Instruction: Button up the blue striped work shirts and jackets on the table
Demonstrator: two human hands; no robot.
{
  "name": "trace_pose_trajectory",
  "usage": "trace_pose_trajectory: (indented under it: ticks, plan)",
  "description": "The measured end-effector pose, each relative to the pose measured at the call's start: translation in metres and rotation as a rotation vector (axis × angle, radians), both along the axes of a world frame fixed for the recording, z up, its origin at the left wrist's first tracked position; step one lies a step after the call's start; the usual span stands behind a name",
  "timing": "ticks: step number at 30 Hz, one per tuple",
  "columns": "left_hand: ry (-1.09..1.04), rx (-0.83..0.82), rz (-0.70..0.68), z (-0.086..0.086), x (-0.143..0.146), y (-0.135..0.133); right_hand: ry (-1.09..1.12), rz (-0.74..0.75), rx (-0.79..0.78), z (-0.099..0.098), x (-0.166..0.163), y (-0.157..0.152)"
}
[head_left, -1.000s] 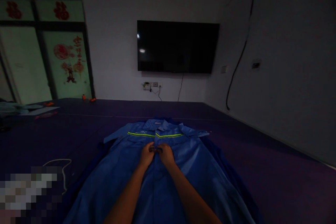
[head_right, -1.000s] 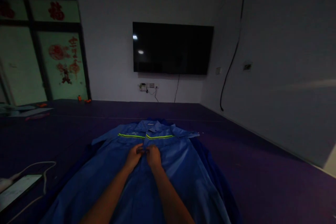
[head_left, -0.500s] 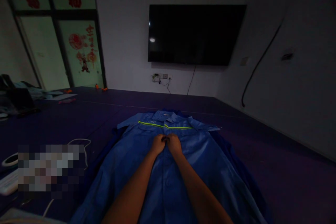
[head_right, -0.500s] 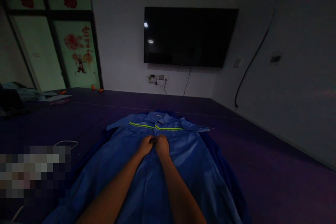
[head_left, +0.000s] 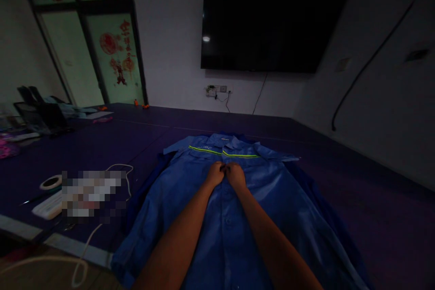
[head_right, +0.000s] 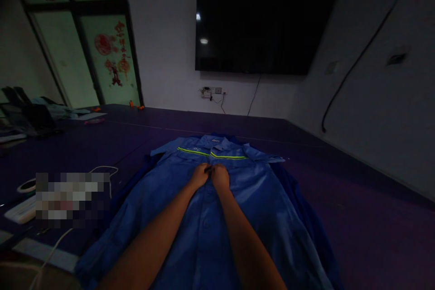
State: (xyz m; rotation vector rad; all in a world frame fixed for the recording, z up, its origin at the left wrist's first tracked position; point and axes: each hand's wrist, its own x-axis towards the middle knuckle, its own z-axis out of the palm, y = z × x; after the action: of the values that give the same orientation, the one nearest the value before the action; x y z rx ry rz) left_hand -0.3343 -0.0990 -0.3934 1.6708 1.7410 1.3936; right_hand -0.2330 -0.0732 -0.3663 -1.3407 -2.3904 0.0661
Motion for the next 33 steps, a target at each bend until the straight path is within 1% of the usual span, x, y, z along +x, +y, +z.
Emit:
trace_pose_trajectory:
  ticks: [4, 10, 16, 20, 22, 29, 33]
  plan:
    - [-0.015, 0.023, -0.015, -0.0004, -0.0009, 0.0008, 0.027, 0.001, -0.001, -0.0007, 0.0008, 0.0011]
    - [-0.048, -0.018, -0.074, -0.0001, -0.0013, 0.0012, 0.027, -0.006, 0.006, -0.0012, 0.0007, 0.0015]
    - [-0.164, -0.033, -0.031, 0.0026, -0.0009, 0.0017, 0.019, -0.022, 0.000, 0.0017, 0.0005, -0.0018]
    - [-0.215, -0.014, -0.024, 0.0027, -0.0007, 0.0011, 0.040, -0.027, -0.017, 0.0026, 0.0006, -0.0023]
    - [-0.197, -0.015, -0.019, 0.0024, -0.0010, 0.0009, 0.041, -0.029, -0.024, 0.0026, 0.0006, -0.0022]
    - [-0.026, -0.023, 0.032, 0.0033, -0.0026, 0.0003, 0.019, -0.030, -0.013, 0.0018, -0.0001, -0.0016]
    - [-0.103, 0.005, 0.006, -0.0007, -0.0037, 0.0024, 0.009, -0.035, -0.002, 0.0012, -0.0007, -0.0016]
